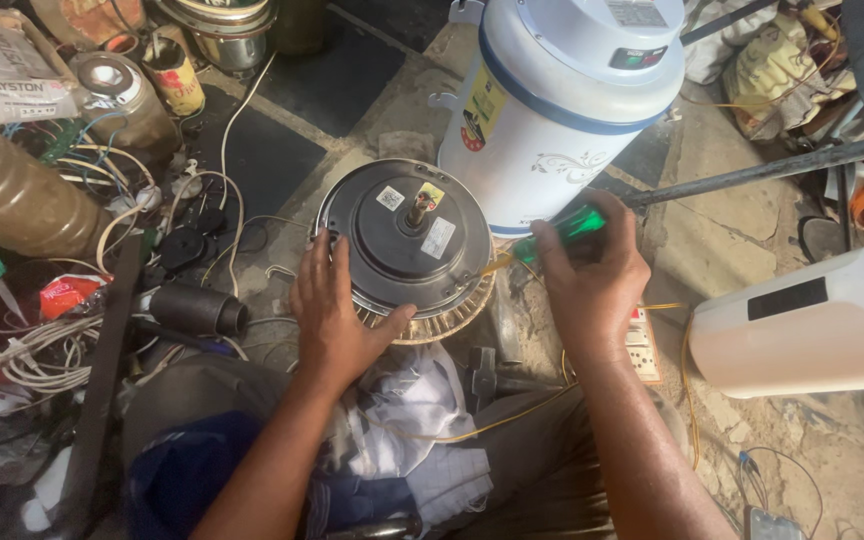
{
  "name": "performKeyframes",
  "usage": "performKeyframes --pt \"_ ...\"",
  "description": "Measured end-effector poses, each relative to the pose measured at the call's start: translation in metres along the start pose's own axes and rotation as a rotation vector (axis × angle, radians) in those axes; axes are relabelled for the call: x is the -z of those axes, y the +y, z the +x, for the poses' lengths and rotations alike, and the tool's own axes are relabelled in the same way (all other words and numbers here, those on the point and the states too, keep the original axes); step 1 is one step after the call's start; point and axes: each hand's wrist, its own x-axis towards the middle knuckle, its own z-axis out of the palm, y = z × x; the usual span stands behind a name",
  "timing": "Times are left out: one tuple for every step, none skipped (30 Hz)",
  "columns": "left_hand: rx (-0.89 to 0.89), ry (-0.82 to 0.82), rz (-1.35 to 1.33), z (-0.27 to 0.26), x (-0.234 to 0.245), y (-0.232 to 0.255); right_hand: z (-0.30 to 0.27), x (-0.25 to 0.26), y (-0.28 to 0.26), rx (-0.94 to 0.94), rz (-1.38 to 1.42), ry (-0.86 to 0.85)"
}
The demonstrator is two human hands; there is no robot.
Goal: The person sits on the floor and works on a circular electric motor. They use a screwdriver to pry at the edges of the motor casing and a hammer to tap the central shaft, attempting to disassemble or adjust the component.
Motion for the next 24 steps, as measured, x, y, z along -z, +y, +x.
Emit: performKeyframes --pt "-0.001 -0.004 0.001 0.000 0.000 0.000 0.001 0.001 -0.002 0.051 0.007 -0.044" --pt "-0.002 -0.001 0.000 0.001 0.000 0.000 0.002 0.002 -0.004 0.101 0.015 -0.089" --pt "-0.003 0.000 -0.001 0.001 0.000 0.000 0.004 0.004 -0.008 0.103 0.127 -0.188" --pt "-0.004 0.001 -0.003 0.000 0.000 0.000 0.006 0.006 -0.011 0.104 0.240 -0.286" --pt "-0.013 0.009 -0.004 -0.001 -0.001 0.000 0.007 0.007 -0.014 0.104 0.351 -0.385" --pt "-0.023 0.018 -0.006 -0.002 -0.001 0.000 0.006 0.007 -0.018 0.158 0.221 -0.360" --pt "-0.034 0.029 -0.006 -0.002 -0.001 0.000 0.006 0.006 -0.022 0.214 0.093 -0.334" --pt "-0.033 0.032 -0.005 -0.002 -0.001 0.000 0.006 0.005 -0.025 0.269 -0.035 -0.306" --pt "-0.031 0.035 -0.003 -0.003 -0.001 0.000 0.006 0.005 -0.028 0.307 -0.084 -0.299" --pt "-0.029 0.038 -0.001 -0.003 -0.001 0.001 0.005 0.006 -0.031 0.345 -0.132 -0.291" --pt "-0.029 0.036 -0.006 -0.002 -0.001 0.001 0.006 0.005 -0.033 0.386 -0.178 -0.282" --pt "-0.029 0.034 -0.010 -0.002 -0.003 0.001 0.007 0.004 -0.034 0.277 -0.030 -0.319" --pt "-0.027 0.025 -0.014 -0.003 -0.002 0.001 0.005 0.006 -0.035 0.160 0.116 -0.356" --pt "-0.027 0.030 -0.012 -0.005 0.001 0.000 0.003 0.006 -0.037 0.041 0.262 -0.391" --pt "-0.030 0.038 -0.019 -0.004 0.000 0.001 0.003 0.007 -0.038 0.125 0.126 -0.350" --pt "-0.033 0.046 -0.026 -0.003 -0.001 0.002 0.002 0.007 -0.039 0.207 -0.011 -0.307" --pt "-0.037 0.048 -0.032 -0.003 -0.002 0.003 0.001 0.007 -0.039 0.289 -0.145 -0.266" --pt "-0.040 0.050 -0.038 -0.004 -0.002 0.004 0.002 0.008 -0.039 0.274 -0.066 -0.292" --pt "-0.044 0.052 -0.039 -0.004 0.000 0.004 0.004 0.008 -0.039 0.258 0.018 -0.319" --pt "-0.031 0.040 -0.037 -0.004 0.001 0.004 0.005 0.008 -0.040 0.241 0.103 -0.345" --pt "-0.019 0.027 -0.034 -0.003 0.002 0.005 0.005 0.006 -0.040 0.283 -0.021 -0.288" --pt "-0.008 0.015 -0.032 -0.003 0.003 0.006 0.006 0.003 -0.040 0.322 -0.145 -0.229" --pt "-0.008 0.012 -0.024 -0.003 0.003 0.007 0.007 0.002 -0.040 0.362 -0.273 -0.170" --pt "-0.008 0.009 -0.016 -0.003 0.003 0.008 0.007 0.004 -0.040 0.382 -0.188 -0.195"
